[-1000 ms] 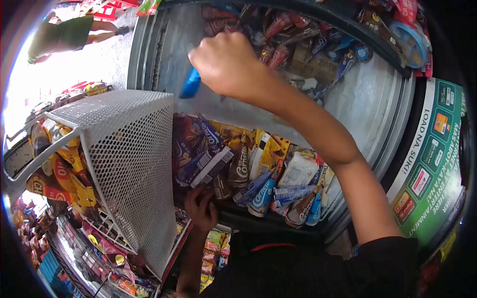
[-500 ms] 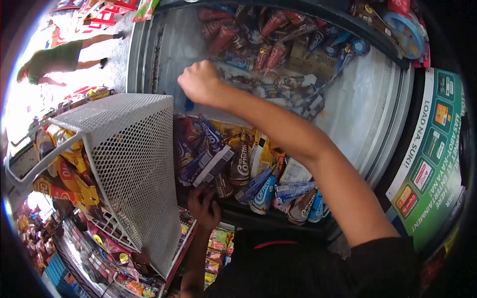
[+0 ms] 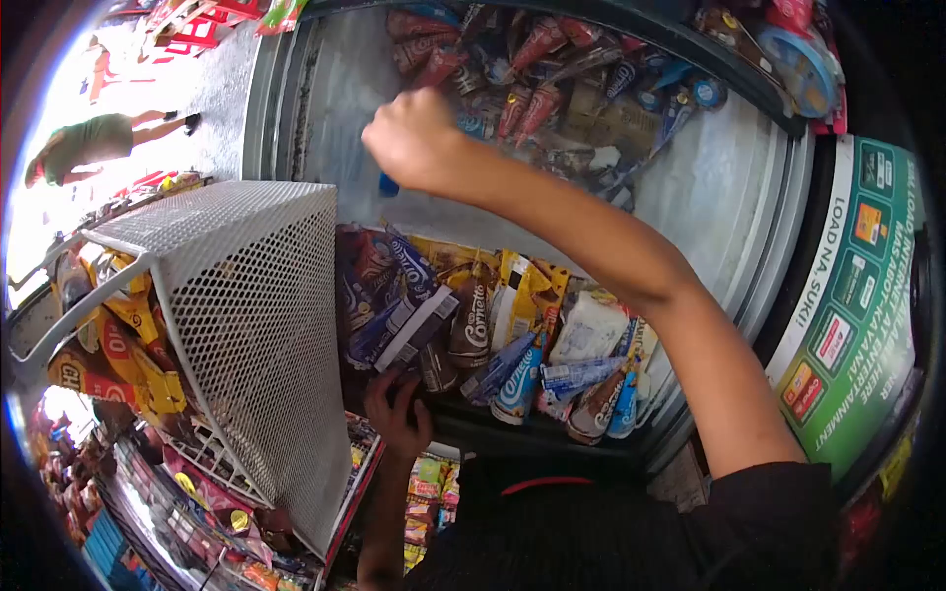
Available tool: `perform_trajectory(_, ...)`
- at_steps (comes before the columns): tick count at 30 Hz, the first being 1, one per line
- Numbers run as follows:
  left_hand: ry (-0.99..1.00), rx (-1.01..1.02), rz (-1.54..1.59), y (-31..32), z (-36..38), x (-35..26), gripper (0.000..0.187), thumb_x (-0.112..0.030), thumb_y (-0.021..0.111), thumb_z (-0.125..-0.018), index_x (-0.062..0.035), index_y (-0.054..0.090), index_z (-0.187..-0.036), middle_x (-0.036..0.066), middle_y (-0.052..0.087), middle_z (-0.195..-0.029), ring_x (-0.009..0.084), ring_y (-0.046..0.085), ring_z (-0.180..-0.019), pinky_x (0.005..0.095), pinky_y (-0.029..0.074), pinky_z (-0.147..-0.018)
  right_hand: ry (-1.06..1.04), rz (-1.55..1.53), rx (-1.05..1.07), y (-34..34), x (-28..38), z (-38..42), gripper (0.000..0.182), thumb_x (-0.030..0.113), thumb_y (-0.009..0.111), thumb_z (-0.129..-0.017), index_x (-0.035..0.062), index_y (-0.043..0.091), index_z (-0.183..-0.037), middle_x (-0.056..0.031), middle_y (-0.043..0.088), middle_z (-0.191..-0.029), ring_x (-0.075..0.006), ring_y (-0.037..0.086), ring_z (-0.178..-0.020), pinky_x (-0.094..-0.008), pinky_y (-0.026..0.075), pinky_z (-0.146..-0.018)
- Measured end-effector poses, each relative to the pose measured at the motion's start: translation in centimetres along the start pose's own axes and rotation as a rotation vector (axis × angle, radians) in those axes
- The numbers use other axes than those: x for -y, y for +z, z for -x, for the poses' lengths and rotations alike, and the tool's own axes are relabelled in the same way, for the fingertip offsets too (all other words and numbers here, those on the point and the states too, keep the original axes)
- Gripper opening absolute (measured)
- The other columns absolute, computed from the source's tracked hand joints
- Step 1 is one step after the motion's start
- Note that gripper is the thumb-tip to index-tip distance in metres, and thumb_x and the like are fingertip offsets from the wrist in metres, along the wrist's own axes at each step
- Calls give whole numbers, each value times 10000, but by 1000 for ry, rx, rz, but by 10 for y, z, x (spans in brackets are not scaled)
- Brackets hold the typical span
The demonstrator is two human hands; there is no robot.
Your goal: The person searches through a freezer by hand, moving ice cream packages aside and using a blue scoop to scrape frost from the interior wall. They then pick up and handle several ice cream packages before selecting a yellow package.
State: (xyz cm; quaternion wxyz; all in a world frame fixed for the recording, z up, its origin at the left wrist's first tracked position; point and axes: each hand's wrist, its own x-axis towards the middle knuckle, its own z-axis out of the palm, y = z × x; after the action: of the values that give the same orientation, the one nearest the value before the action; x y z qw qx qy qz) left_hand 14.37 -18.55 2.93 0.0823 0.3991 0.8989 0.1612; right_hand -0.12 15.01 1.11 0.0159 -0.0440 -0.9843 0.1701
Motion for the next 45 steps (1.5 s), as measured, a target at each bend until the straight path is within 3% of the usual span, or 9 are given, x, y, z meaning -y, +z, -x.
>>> perform_trajectory(7, -8, 6, 25, -4, 3, -2, 297, -180, 542, -780, -75, 623, -1046, 166, 498, -1169, 347, 477, -1063, 474, 365, -915, -28, -84, 98, 47, 18, -13, 114, 125, 584, -711, 100, 695, -709, -67, 684, -765, -216, 672, -755, -349, 521, -600)
perform_trajectory(13, -3, 5, 9, -1, 5, 1, 302, -180, 539, -777, -74, 632, -1044, 165, 501, -1159, 347, 475, -1066, 469, 365, -919, 1, 83, 74, -54, 8, 14, 126, 164, 570, -742, 134, 687, -707, -54, 671, -721, -193, 664, -721, -343, 513, -585)
perform_trajectory(14, -2, 10, 1, -1, 4, 2, 302, -180, 539, -777, -74, 632, -1044, 165, 501, -1159, 347, 475, -1066, 469, 365, -919, -66, 128, -111, -9, 19, 8, 127, 179, 568, -751, 152, 681, -699, -47, 658, -687, -196, 650, -658, -348, 504, -545)
perform_trajectory(18, -26, -15, 21, 0, 10, 1, 303, -193, 545, -768, -79, 642, -1033, 159, 512, -1151, 340, 474, -1068, 471, 363, -926, -93, 84, 274, 218, 14, -10, 127, 176, 572, -746, 125, 687, -766, -71, 675, -799, -240, 651, -721, -367, 494, -546)
perform_trajectory(20, -37, -6, -9, -1, 9, 4, 305, -207, 548, -767, -86, 645, -1029, 149, 521, -1142, 335, 488, -1053, 467, 379, -906, -171, 69, 2, 161, -21, 2, 124, 174, 582, -727, 108, 687, -721, -103, 673, -762, -263, 658, -676, -388, 499, -521)
perform_trajectory(25, -1, -14, 54, 2, 8, 8, 283, -209, 536, -782, -85, 652, -1008, 141, 525, -1129, 329, 506, -1032, 456, 409, -864, -127, -6, 59, 9, -22, -9, 117, 171, 604, -669, 82, 679, -689, -111, 666, -721, -250, 659, -670, -372, 505, -541)
perform_trajectory(30, -23, -6, 37, 2, 7, 6, 280, -218, 532, -785, -83, 656, -997, 145, 523, -1129, 328, 509, -1032, 452, 411, -862, -116, 7, 382, 208, 9, -13, 186, 175, 561, -757, 111, 713, -844, -85, 681, -846, -241, 661, -769, -388, 512, -583)
perform_trajectory(38, -62, 45, 57, 1, 5, 6, 273, -211, 526, -790, -90, 664, -992, 142, 517, -1137, 327, 501, -1038, 442, 404, -876, -112, -64, 56, 67, -38, -5, 82, 132, 598, -691, 81, 661, -695, -117, 658, -755, -277, 660, -727, -389, 514, -573)
perform_trajectory(45, -63, 40, 49, 3, 10, 9, 264, -199, 525, -785, -88, 674, -973, 146, 512, -1139, 322, 488, -1053, 439, 402, -881, -30, -114, 247, 224, -39, 1, 124, 125, 586, -709, 88, 698, -750, -121, 675, -797, -262, 662, -787, -407, 510, -648)
